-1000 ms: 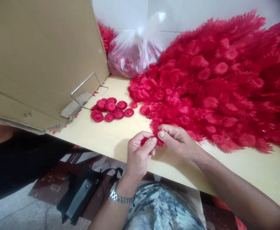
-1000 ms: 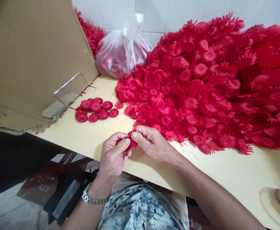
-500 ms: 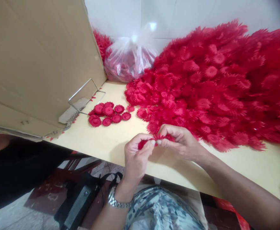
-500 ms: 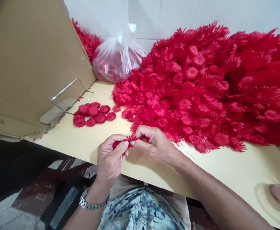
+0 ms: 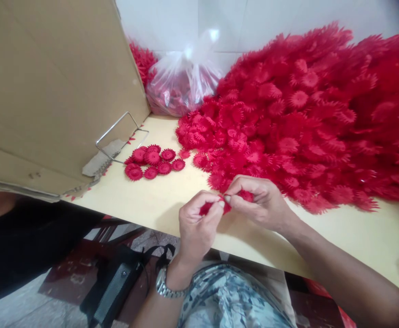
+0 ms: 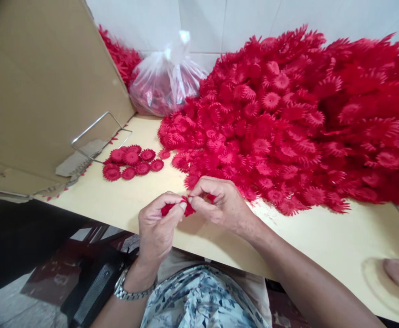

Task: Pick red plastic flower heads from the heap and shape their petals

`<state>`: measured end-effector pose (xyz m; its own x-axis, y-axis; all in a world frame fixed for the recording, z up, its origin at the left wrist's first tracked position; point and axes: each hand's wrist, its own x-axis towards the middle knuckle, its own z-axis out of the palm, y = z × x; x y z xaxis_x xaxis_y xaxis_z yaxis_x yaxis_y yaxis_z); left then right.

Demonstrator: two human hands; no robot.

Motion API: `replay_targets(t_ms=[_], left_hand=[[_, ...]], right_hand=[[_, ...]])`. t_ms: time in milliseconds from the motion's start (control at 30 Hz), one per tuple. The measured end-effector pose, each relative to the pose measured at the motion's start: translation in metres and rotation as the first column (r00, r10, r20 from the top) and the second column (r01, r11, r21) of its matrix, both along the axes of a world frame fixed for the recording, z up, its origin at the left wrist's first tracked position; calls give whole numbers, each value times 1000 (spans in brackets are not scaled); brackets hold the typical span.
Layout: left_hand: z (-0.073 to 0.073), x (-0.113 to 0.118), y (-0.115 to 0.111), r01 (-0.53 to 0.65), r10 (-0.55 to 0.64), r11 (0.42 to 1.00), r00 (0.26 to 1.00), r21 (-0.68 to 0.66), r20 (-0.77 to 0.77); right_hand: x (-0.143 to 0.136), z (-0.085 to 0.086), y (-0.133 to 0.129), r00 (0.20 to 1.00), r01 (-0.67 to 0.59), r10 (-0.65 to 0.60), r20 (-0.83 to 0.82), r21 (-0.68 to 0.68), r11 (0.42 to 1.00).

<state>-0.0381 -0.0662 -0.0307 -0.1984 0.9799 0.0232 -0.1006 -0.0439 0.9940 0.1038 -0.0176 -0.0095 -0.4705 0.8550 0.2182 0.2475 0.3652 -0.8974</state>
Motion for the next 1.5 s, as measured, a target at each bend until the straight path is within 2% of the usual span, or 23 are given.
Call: replay_targets(t_ms=[100,200,300,367,433,500,567,633,667,733,800,833,900,967,1067,1167,1267,1333,1500], left_hand=[[-3,-1,2,-33,32,998,999,-60,-8],[-2,-4,3,-34,34,996,999,-77,7],[-1,-7,5,-82,91,991,992,-109,87],[0,-8,6,-72,94,984,987,-162,134],[1,-9,7,17,40,968,974,-249,221],[2,-8,8,116,7,940,934,-320,358],[4,-8,10,155,17,926,894,-345,448],[5,-7,10,121,41,936,895,-330,444],[5,-7,10,98,48,945,904,-314,426],[5,-6,10,59,56,959,920,-278,388],[3,-4,9,40,53,967,934,-250,353],[3,-3,9,38,46,970,942,-241,333],[2,0,8,30,37,974,956,-224,292],[2,0,8,39,20,976,963,-213,267],[4,-4,8,99,-27,972,948,-213,316],[6,-13,9,141,-39,969,900,-205,434],[4,-19,8,129,-23,971,887,-201,462],[2,-20,7,105,-6,974,900,-203,436],[-1,-18,2,91,7,967,924,-237,381]], right_hand=[[1,0,1,999,-43,42,8,87,995],[3,2,3,995,-31,3,97,292,956],[5,5,4,985,-17,-70,157,494,869],[6,5,4,982,13,-123,141,606,796],[6,3,3,982,18,-142,123,690,723],[7,-2,4,982,-26,-124,143,751,659],[8,-6,3,979,-77,-101,177,781,620],[9,-9,2,979,-95,-77,187,760,643],[9,-9,1,983,-80,-66,173,719,691],[9,-6,-2,992,3,-71,102,552,834],[7,-2,-5,995,91,-100,19,274,957],[5,0,-6,995,102,-102,-8,132,986],[2,4,-7,997,72,-74,-31,-70,995],[-1,5,-6,998,59,-63,-21,-144,988],[0,4,-3,991,133,-129,40,-111,985],[5,0,1,962,189,-197,188,63,980],[9,-4,2,906,102,-198,373,263,959],[9,-7,2,877,18,-177,446,338,941],[5,-13,-1,886,-58,-140,443,405,913]])
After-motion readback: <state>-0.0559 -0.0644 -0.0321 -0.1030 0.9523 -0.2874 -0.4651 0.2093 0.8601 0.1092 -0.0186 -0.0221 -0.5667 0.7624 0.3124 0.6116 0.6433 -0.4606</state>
